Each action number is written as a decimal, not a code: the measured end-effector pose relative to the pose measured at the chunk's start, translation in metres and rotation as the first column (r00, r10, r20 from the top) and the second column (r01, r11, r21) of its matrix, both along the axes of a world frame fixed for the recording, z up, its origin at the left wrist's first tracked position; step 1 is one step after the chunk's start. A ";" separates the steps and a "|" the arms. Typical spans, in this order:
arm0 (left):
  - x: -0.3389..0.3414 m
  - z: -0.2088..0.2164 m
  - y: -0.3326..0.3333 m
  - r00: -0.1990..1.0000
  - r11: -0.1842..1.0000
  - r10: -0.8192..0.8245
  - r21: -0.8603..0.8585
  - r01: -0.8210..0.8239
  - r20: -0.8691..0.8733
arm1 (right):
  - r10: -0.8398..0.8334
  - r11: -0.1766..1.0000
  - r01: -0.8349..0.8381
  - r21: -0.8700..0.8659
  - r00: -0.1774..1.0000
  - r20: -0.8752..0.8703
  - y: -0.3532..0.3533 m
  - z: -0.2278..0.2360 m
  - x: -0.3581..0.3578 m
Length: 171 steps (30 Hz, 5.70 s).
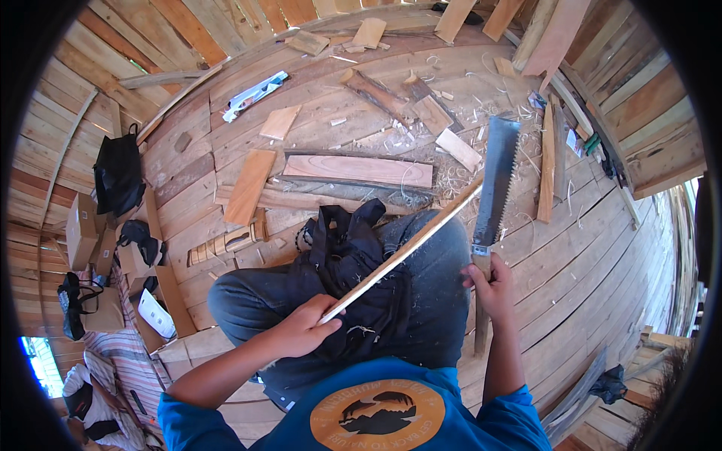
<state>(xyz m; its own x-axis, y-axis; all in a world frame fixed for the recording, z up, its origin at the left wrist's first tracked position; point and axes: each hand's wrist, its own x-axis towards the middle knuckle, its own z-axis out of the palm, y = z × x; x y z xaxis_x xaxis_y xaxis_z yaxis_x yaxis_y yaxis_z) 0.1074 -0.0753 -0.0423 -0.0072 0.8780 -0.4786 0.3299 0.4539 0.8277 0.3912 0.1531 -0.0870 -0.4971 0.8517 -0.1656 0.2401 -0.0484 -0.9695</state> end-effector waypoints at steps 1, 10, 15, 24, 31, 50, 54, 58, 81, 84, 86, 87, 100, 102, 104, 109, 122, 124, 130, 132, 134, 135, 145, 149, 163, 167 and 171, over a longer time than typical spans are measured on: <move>0.003 -0.003 0.005 0.996 0.998 -0.012 -0.058 0.018 0.090 | 0.023 0.999 -0.024 0.022 0.999 0.036 -0.004 0.000 0.000; 0.021 -0.029 0.041 0.802 0.892 0.164 -0.433 0.128 0.574 | 0.119 0.990 -0.125 0.066 0.988 0.095 -0.020 0.002 -0.004; 0.025 -0.041 0.054 0.748 0.847 0.307 -0.527 0.067 0.588 | 0.142 0.958 -0.208 0.197 0.942 0.303 -0.025 0.017 -0.007; 0.023 -0.048 0.055 0.754 0.810 0.345 -0.583 0.062 0.559 | 0.078 0.893 -0.310 0.327 0.821 0.565 -0.037 0.018 -0.016; 0.025 -0.049 0.052 0.734 0.804 0.359 -0.590 0.070 0.577 | -0.061 0.840 -0.319 0.439 0.748 0.661 -0.018 0.004 -0.008; 0.048 -0.050 0.053 0.801 0.800 0.363 -0.600 -0.006 0.476 | -0.211 0.901 -0.172 0.398 0.628 0.749 0.034 0.013 0.016; 0.052 -0.054 0.049 0.840 0.834 0.325 -0.551 -0.037 0.435 | -0.099 0.883 -0.272 0.383 0.689 0.718 -0.011 0.019 -0.014; 0.057 -0.045 0.046 0.923 0.900 0.240 -0.425 -0.096 0.301 | 0.072 0.843 -0.408 0.351 0.732 0.678 -0.040 0.015 -0.030; 0.076 -0.040 0.049 0.983 0.962 0.158 -0.238 -0.133 0.089 | -0.088 0.805 -0.439 0.398 0.574 0.814 -0.016 0.028 0.012; 0.083 -0.042 0.049 0.990 0.975 0.138 -0.176 -0.137 -0.003 | -0.074 0.803 -0.437 0.404 0.599 0.797 -0.041 0.036 -0.008; 0.086 -0.041 0.048 0.990 0.976 0.136 -0.166 -0.141 -0.040 | -0.075 0.785 -0.457 0.418 0.600 0.796 -0.047 0.029 -0.012; 0.084 -0.039 0.047 0.990 0.973 0.140 -0.184 -0.142 -0.025 | -0.076 0.781 -0.461 0.422 0.601 0.796 -0.045 0.027 -0.011; 0.083 -0.039 0.047 0.985 0.970 0.175 -0.170 -0.171 0.009 | -0.187 0.645 -0.550 0.530 0.559 0.808 0.003 0.013 0.016; 0.083 -0.038 0.047 0.985 0.973 0.170 -0.161 -0.169 -0.007 | -0.195 0.638 -0.544 0.545 0.570 0.798 0.004 0.012 0.018; 0.084 -0.039 0.046 0.985 0.974 0.169 -0.153 -0.169 -0.017 | -0.200 0.624 -0.544 0.561 0.583 0.787 0.004 0.011 0.018; 0.083 -0.037 0.046 0.985 0.965 0.169 -0.199 -0.169 -0.015 | -0.273 0.639 -0.517 0.569 0.540 0.796 0.013 0.003 0.032; 0.079 -0.041 0.054 0.980 0.964 0.189 -0.203 -0.174 0.057 | -0.154 0.776 -0.414 0.475 0.607 0.779 -0.017 0.016 0.011; 0.080 -0.046 0.050 0.984 0.972 0.179 -0.156 -0.174 0.017 | -0.126 0.788 -0.410 0.459 0.622 0.773 -0.020 0.013 0.010; 0.084 -0.047 0.051 0.984 0.968 0.178 -0.179 -0.175 -0.003 | -0.048 0.740 -0.477 0.474 0.666 0.745 -0.025 0.027 -0.020; 0.084 -0.038 0.054 0.988 0.968 0.152 -0.197 -0.155 -0.029 | -0.085 0.748 -0.462 0.476 0.645 0.759 -0.006 0.023 -0.017; 0.082 -0.031 0.056 0.989 0.967 0.136 -0.211 -0.143 -0.049 | -0.099 0.699 -0.521 0.490 0.609 0.787 0.008 0.022 -0.010; 0.083 -0.030 0.056 0.989 0.965 0.138 -0.219 -0.145 -0.048 | -0.124 0.675 -0.539 0.504 0.590 0.798 0.011 0.024 -0.008; 0.076 -0.033 0.055 0.993 0.976 0.117 -0.182 -0.120 -0.028 | -0.185 0.691 -0.523 0.498 0.538 0.822 0.026 0.017 -0.004; 0.070 -0.032 0.039 0.986 0.953 0.162 -0.266 -0.144 0.049 | -0.455 0.848 -0.131 0.513 0.313 0.833 0.090 0.016 0.048; 0.076 -0.031 0.045 0.990 0.958 0.138 -0.256 -0.133 0.001 | 0.017 0.883 -0.350 0.313 0.689 0.724 -0.006 0.044 -0.003; 0.081 -0.032 0.044 0.988 0.963 0.152 -0.219 -0.157 -0.039 | 0.031 0.812 -0.457 0.362 0.655 0.755 -0.005 0.024 -0.011; 0.077 -0.036 0.041 0.986 0.960 0.166 -0.234 -0.153 0.034 | -0.118 0.817 -0.395 0.421 0.599 0.792 0.035 0.008 0.011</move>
<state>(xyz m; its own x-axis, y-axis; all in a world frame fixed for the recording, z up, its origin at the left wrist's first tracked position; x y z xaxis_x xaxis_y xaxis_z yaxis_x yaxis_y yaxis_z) 0.1847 -0.0343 -0.0779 -0.1076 0.7335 -0.6711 0.1963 0.6774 0.7089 0.4027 0.1883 -0.0786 -0.5189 0.8479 -0.1088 0.8383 0.4798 -0.2588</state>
